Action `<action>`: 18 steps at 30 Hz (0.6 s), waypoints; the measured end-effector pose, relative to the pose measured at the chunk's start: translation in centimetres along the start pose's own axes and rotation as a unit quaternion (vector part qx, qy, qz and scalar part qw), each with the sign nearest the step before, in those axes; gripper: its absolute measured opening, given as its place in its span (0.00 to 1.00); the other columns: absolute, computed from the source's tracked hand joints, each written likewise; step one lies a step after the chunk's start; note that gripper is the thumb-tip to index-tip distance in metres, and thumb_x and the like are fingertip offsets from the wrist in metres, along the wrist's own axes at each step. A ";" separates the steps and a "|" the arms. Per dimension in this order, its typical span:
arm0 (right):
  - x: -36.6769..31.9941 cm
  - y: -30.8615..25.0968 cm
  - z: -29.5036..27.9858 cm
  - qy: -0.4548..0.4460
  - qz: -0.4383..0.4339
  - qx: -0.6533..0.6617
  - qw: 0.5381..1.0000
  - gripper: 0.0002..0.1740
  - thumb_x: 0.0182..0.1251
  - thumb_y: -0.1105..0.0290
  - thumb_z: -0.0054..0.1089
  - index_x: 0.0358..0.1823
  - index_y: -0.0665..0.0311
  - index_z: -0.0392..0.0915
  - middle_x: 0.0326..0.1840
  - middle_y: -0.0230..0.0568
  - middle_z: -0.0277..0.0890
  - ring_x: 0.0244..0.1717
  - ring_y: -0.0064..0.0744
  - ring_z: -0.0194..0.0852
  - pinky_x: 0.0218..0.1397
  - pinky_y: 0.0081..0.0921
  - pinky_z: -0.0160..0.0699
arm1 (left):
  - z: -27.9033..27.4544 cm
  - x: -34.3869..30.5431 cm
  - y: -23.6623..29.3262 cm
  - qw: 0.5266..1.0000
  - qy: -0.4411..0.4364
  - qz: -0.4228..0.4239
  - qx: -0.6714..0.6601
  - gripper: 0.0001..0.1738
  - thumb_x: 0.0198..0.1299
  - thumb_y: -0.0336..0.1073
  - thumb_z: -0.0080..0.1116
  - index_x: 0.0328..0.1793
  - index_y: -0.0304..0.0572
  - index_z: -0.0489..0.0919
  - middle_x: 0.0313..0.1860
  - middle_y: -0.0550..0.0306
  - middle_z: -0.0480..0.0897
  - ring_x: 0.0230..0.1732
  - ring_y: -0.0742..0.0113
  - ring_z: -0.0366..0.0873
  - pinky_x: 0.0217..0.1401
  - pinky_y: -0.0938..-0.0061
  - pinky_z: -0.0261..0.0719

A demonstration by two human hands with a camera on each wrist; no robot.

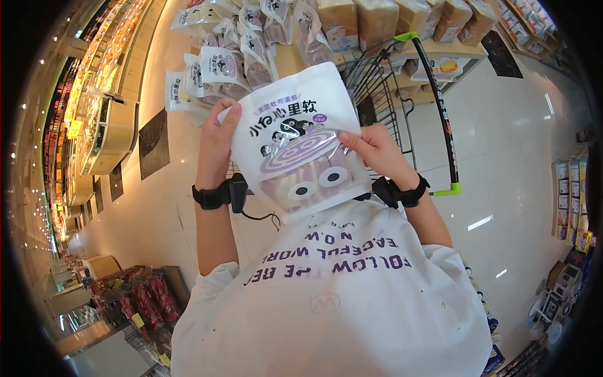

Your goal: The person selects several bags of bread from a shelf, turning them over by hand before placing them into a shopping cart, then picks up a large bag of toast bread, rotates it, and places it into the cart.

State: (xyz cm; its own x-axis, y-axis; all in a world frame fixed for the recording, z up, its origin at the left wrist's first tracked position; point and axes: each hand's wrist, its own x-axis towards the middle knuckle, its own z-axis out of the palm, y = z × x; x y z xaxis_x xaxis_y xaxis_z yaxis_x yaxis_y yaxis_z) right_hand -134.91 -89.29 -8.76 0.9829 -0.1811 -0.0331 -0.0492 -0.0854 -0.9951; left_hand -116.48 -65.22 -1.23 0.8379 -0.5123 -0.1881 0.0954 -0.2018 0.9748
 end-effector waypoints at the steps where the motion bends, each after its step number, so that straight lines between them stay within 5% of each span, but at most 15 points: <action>1: -0.4 -0.3 0.0 0.002 0.026 0.023 0.999 0.25 0.69 0.54 0.57 0.23 0.68 0.80 0.11 0.29 0.65 0.13 0.16 0.57 0.16 0.21 0.55 | -0.1 -0.4 -0.7 1.000 0.002 -0.001 -0.001 0.18 0.68 0.45 0.54 0.55 0.40 0.73 0.40 0.60 0.80 0.39 0.77 0.78 0.39 0.81 0.77; 4: -1.0 0.7 -0.6 0.008 0.083 0.111 0.990 0.24 0.70 0.52 0.55 0.25 0.66 0.81 0.13 0.26 0.68 0.13 0.12 0.60 0.15 0.17 0.56 | 0.3 -2.2 -2.1 0.998 0.021 0.041 0.037 0.23 0.70 0.49 0.49 0.62 0.41 0.68 0.51 0.56 0.77 0.50 0.75 0.76 0.49 0.77 0.77; 6: -1.1 0.8 -1.0 0.018 0.110 0.151 0.982 0.24 0.70 0.52 0.54 0.26 0.65 0.81 0.14 0.25 0.69 0.13 0.12 0.61 0.15 0.16 0.57 | 0.7 -3.8 -4.6 0.991 -0.105 -0.067 -0.043 0.29 0.69 0.54 0.47 0.66 0.41 0.65 0.58 0.56 0.73 0.58 0.72 0.72 0.57 0.72 0.75; 11: -1.7 2.4 -1.7 0.029 0.147 0.190 0.970 0.22 0.71 0.52 0.52 0.25 0.59 0.79 0.18 0.22 0.71 0.17 0.11 0.63 0.19 0.12 0.60 | 2.0 -6.4 -13.9 0.955 -0.160 -0.184 -0.166 0.33 0.68 0.52 0.48 0.73 0.42 0.61 0.64 0.57 0.71 0.62 0.67 0.71 0.59 0.69 0.75; 12: -2.1 2.3 -2.6 -0.021 0.161 0.156 0.974 0.20 0.71 0.54 0.52 0.33 0.63 0.81 0.26 0.25 0.76 0.26 0.12 0.70 0.29 0.13 0.69 | 1.5 -6.4 -15.5 0.955 -0.162 -0.182 -0.166 0.33 0.68 0.52 0.48 0.73 0.42 0.61 0.64 0.57 0.71 0.62 0.67 0.71 0.59 0.69 0.75; 14: -3.0 1.8 -1.8 -0.019 0.116 0.169 0.979 0.19 0.71 0.56 0.53 0.38 0.66 0.81 0.29 0.27 0.78 0.30 0.13 0.71 0.35 0.14 0.71 | 0.0 -7.0 -18.1 0.883 -0.223 -0.194 -0.364 0.31 0.69 0.48 0.48 0.72 0.40 0.61 0.65 0.56 0.70 0.62 0.67 0.72 0.60 0.70 0.76; 15: -3.5 1.7 -1.4 -0.019 0.072 0.183 0.980 0.19 0.71 0.58 0.54 0.43 0.69 0.81 0.32 0.28 0.79 0.34 0.14 0.73 0.40 0.15 0.72 | 1.0 -7.4 -16.6 0.883 -0.223 -0.198 -0.362 0.31 0.69 0.48 0.48 0.72 0.40 0.61 0.65 0.56 0.70 0.62 0.67 0.72 0.60 0.70 0.76; 16: -3.6 1.8 -1.6 -0.073 0.083 0.194 0.975 0.22 0.68 0.62 0.58 0.57 0.71 0.75 0.45 0.33 0.78 0.47 0.18 0.71 0.53 0.18 0.70 | 2.3 -7.9 -15.0 0.953 -0.186 -0.106 -0.215 0.30 0.69 0.47 0.49 0.71 0.38 0.62 0.63 0.55 0.72 0.61 0.67 0.73 0.60 0.70 0.77; 17: -3.8 2.0 -1.2 -0.072 0.082 0.197 0.974 0.22 0.68 0.62 0.58 0.57 0.71 0.75 0.45 0.33 0.78 0.47 0.18 0.71 0.53 0.18 0.70 | 3.2 -8.1 -13.8 0.988 -0.144 -0.007 -0.059 0.29 0.68 0.46 0.50 0.69 0.37 0.63 0.62 0.55 0.73 0.60 0.67 0.73 0.59 0.71 0.77; 18: -3.9 2.3 -0.5 -0.038 0.029 0.154 0.987 0.25 0.67 0.63 0.59 0.61 0.71 0.71 0.50 0.36 0.76 0.51 0.21 0.70 0.55 0.19 0.69 | 3.2 -7.8 -13.6 0.988 -0.146 -0.006 -0.056 0.29 0.68 0.46 0.50 0.69 0.37 0.63 0.62 0.55 0.73 0.60 0.67 0.73 0.59 0.71 0.77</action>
State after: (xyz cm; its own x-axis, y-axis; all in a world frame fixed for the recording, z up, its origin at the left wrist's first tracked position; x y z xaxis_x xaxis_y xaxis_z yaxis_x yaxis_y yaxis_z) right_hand -138.93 -89.26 -10.88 0.9911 -0.1020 -0.0859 -0.0609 0.2264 -0.9721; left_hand -126.05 -61.17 -13.42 0.6478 -0.7320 -0.2109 0.1771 -0.1245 0.9763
